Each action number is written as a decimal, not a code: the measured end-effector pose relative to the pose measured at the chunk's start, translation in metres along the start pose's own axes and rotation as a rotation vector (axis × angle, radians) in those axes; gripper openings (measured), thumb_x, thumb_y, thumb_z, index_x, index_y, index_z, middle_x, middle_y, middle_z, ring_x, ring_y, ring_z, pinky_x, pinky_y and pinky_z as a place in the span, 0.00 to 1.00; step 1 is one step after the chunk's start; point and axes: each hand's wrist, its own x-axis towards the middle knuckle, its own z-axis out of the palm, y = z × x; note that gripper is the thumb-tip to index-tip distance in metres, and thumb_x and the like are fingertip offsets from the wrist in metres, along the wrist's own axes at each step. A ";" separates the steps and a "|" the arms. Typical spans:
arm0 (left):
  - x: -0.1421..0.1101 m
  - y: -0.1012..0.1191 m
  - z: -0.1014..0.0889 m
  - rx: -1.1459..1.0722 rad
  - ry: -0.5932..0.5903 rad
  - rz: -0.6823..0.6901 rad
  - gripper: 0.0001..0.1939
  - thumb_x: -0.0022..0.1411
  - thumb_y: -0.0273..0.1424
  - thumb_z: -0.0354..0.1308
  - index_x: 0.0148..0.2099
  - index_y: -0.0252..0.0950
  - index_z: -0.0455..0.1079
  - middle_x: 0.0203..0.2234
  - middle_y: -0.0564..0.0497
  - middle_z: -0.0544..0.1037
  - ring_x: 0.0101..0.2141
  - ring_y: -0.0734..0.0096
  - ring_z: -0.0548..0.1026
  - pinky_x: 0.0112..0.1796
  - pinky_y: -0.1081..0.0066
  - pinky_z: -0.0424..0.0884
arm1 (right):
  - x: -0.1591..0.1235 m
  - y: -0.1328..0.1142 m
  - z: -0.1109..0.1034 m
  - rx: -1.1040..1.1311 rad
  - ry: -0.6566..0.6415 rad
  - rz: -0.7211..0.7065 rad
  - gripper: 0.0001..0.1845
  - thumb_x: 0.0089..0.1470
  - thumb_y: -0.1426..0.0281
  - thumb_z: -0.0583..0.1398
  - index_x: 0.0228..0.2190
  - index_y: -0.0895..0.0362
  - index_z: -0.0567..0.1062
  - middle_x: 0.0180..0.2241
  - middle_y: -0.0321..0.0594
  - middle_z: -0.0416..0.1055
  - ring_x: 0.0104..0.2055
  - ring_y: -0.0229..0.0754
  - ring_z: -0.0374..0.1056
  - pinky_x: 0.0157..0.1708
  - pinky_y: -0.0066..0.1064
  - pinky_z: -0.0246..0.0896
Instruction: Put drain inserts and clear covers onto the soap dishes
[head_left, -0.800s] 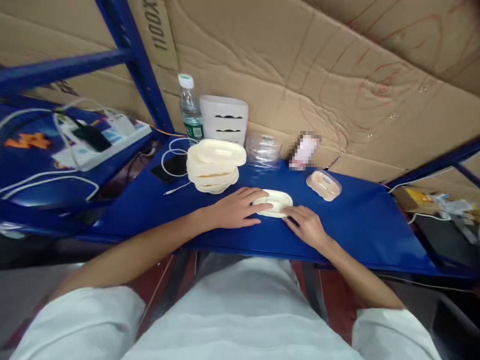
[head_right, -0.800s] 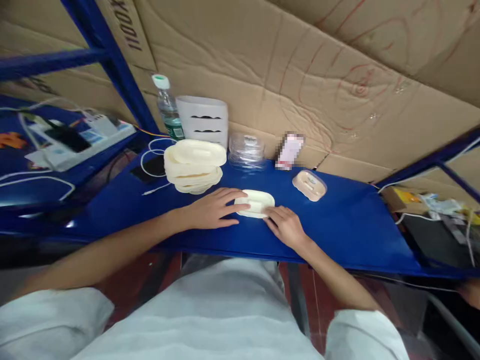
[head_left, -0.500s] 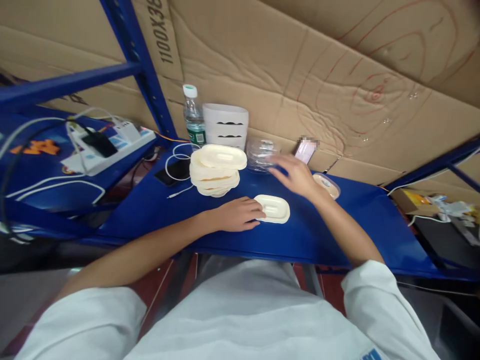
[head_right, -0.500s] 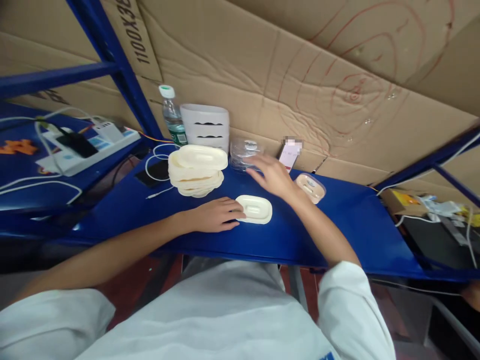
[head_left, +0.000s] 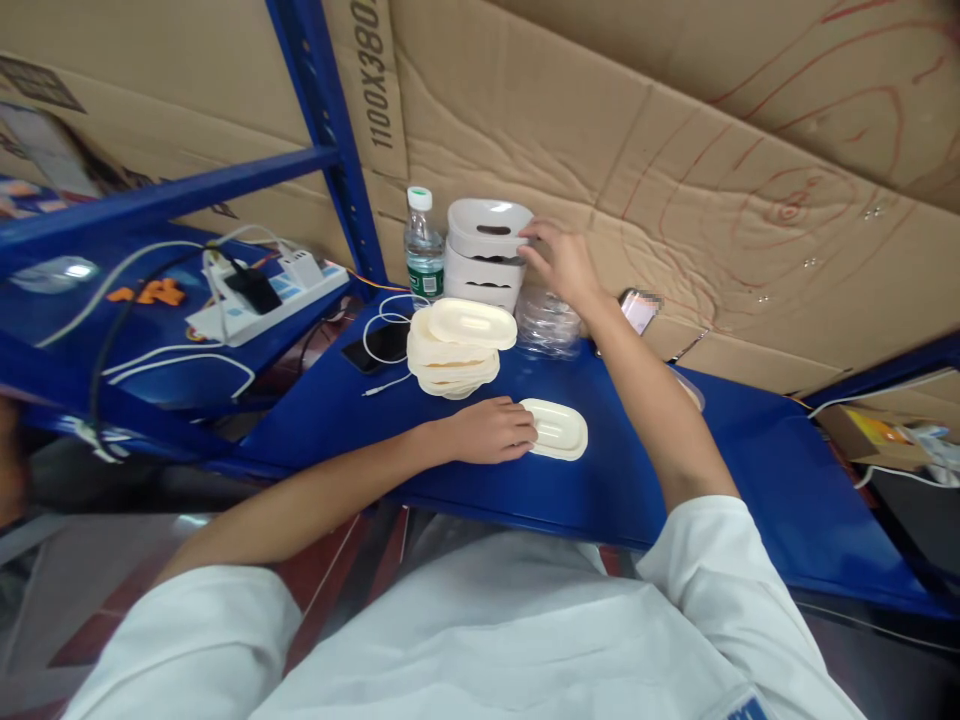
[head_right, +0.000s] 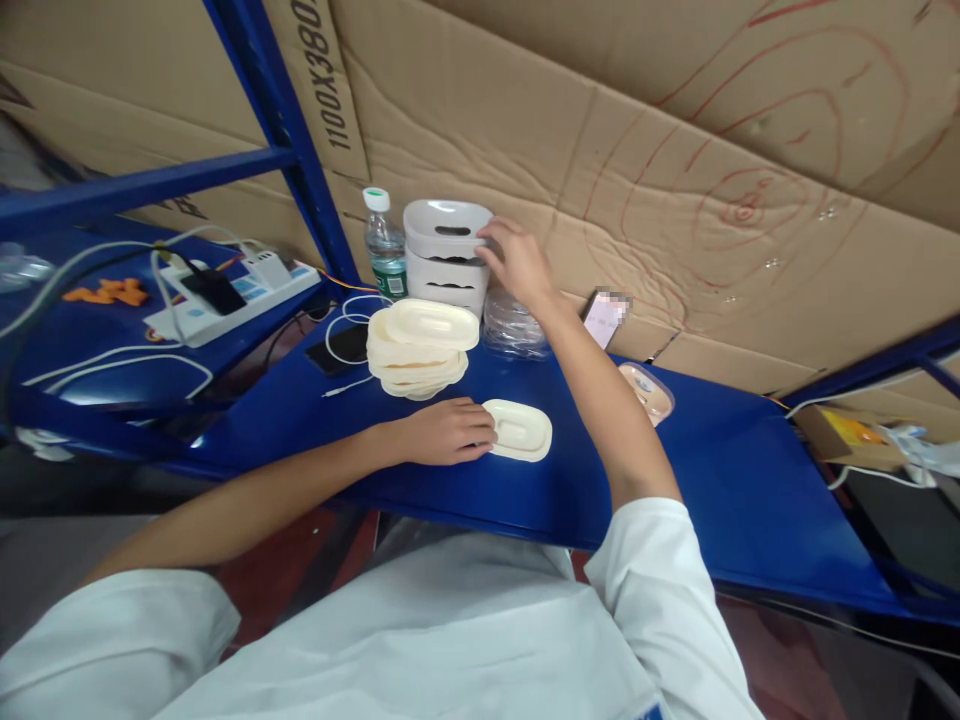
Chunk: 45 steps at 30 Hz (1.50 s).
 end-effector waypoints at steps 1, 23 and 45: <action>0.000 0.000 0.001 0.003 0.012 0.001 0.12 0.80 0.32 0.52 0.47 0.37 0.77 0.43 0.48 0.83 0.44 0.65 0.80 0.45 0.64 0.68 | -0.007 -0.006 -0.006 -0.025 0.039 -0.005 0.25 0.73 0.49 0.55 0.55 0.52 0.80 0.62 0.49 0.76 0.64 0.55 0.73 0.66 0.50 0.70; 0.001 -0.010 -0.002 -0.113 0.139 -0.116 0.24 0.71 0.36 0.66 0.66 0.39 0.70 0.63 0.35 0.71 0.63 0.46 0.72 0.61 0.47 0.74 | -0.290 -0.065 -0.046 -0.086 -0.136 0.012 0.11 0.71 0.61 0.64 0.50 0.51 0.82 0.48 0.44 0.85 0.52 0.53 0.80 0.53 0.47 0.73; 0.001 -0.009 0.002 -0.154 0.033 -0.082 0.08 0.76 0.31 0.58 0.51 0.37 0.77 0.49 0.45 0.82 0.54 0.59 0.79 0.60 0.57 0.74 | -0.281 -0.067 -0.053 -0.003 -0.340 -0.026 0.20 0.75 0.57 0.56 0.57 0.50 0.81 0.59 0.47 0.79 0.64 0.55 0.74 0.65 0.54 0.65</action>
